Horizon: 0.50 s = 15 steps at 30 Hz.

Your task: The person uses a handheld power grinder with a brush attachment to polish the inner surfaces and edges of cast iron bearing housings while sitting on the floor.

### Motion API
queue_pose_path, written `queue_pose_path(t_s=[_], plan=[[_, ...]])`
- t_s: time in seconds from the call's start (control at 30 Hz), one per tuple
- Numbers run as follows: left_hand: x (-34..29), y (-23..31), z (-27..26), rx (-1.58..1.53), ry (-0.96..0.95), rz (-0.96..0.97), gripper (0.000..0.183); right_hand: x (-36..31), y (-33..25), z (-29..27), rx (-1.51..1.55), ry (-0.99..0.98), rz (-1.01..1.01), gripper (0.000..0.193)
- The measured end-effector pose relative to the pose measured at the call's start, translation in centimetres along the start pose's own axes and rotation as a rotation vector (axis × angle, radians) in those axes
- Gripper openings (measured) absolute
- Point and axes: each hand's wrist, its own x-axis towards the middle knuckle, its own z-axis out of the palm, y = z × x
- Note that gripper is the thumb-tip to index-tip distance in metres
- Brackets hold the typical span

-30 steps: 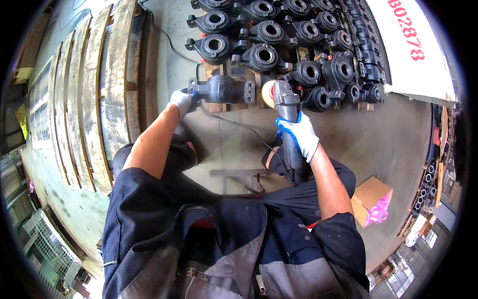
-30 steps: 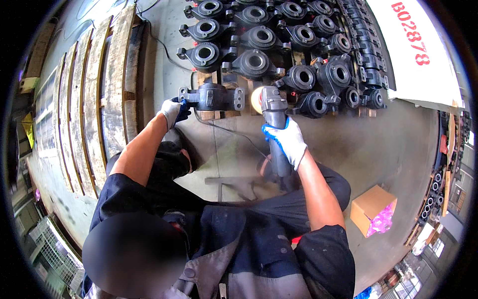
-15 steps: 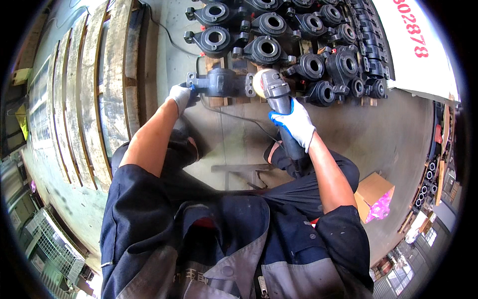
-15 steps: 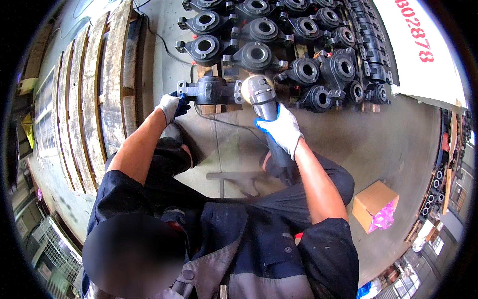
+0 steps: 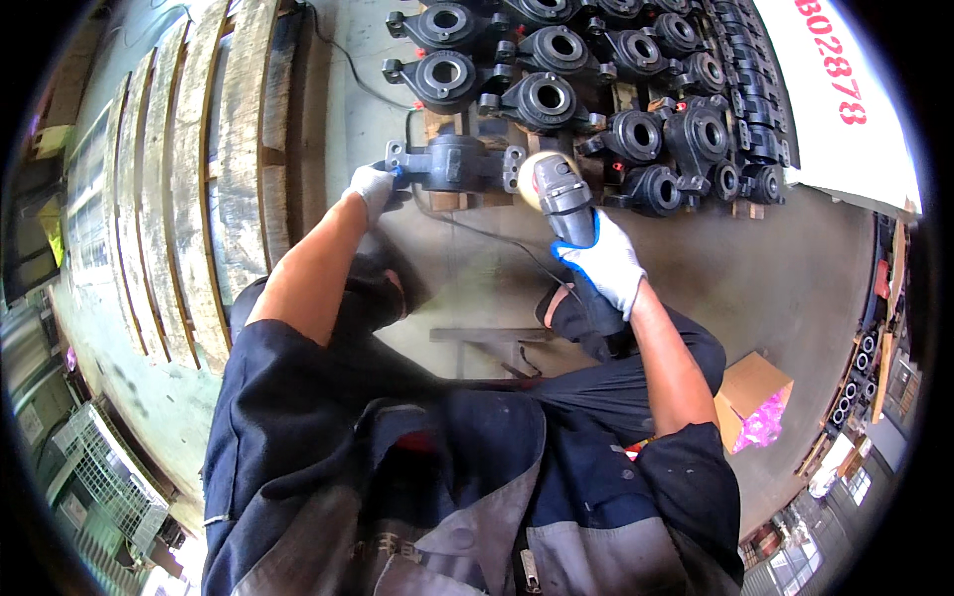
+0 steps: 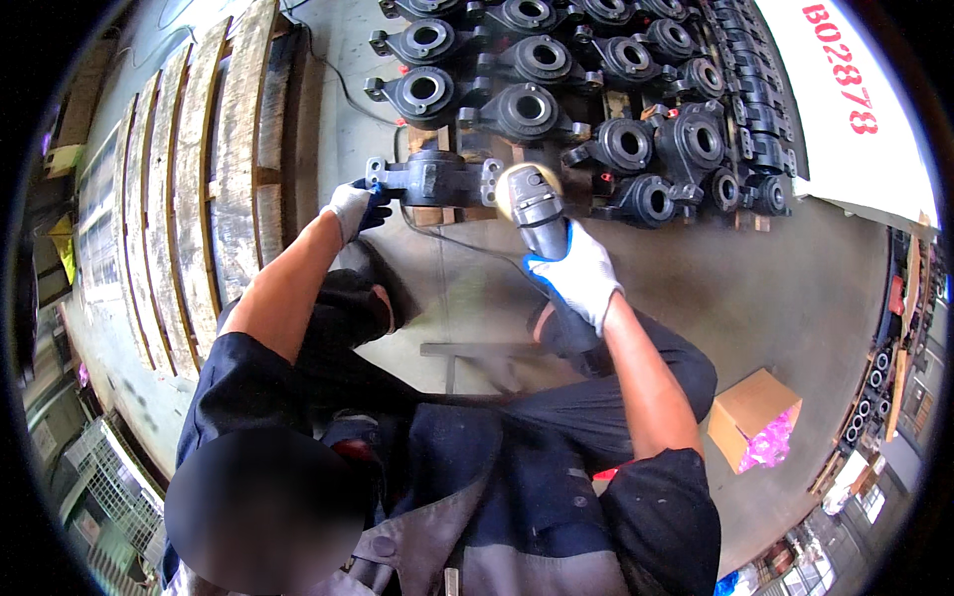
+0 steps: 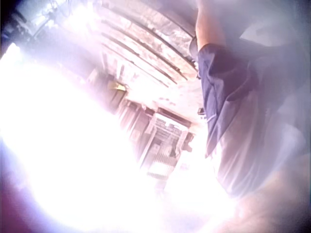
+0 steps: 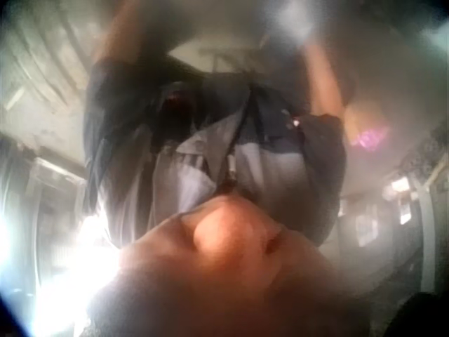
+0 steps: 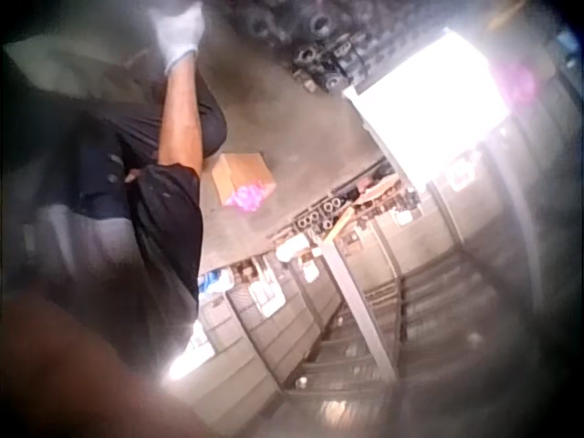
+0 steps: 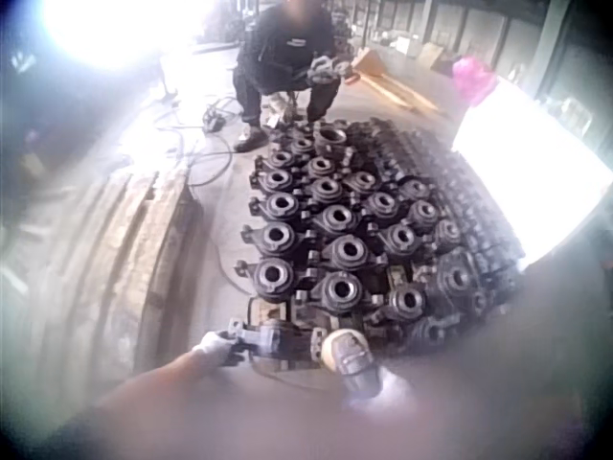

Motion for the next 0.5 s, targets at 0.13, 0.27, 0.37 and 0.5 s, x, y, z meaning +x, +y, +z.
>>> queue_pose_path(t_s=[0.13,0.27,0.37,0.5], plan=[[0.6,-0.2,0.2,0.006,-0.020,0.021,0.022,-0.4,0.1,-0.6,-0.069,-0.015,0.010,0.059],[1.0,-0.6,0.1,-0.005,0.001,0.004,0.021,-1.5,0.4,-0.7,-0.035,-0.011,0.022,0.048],[1.1,-0.6,0.2,0.017,0.032,0.012,0.022,-1.5,1.0,-1.0,0.100,0.024,0.007,0.049],[0.8,-0.3,0.1,0.015,0.017,0.031,0.027,-1.3,0.0,-2.2,0.453,0.032,0.034,0.045]])
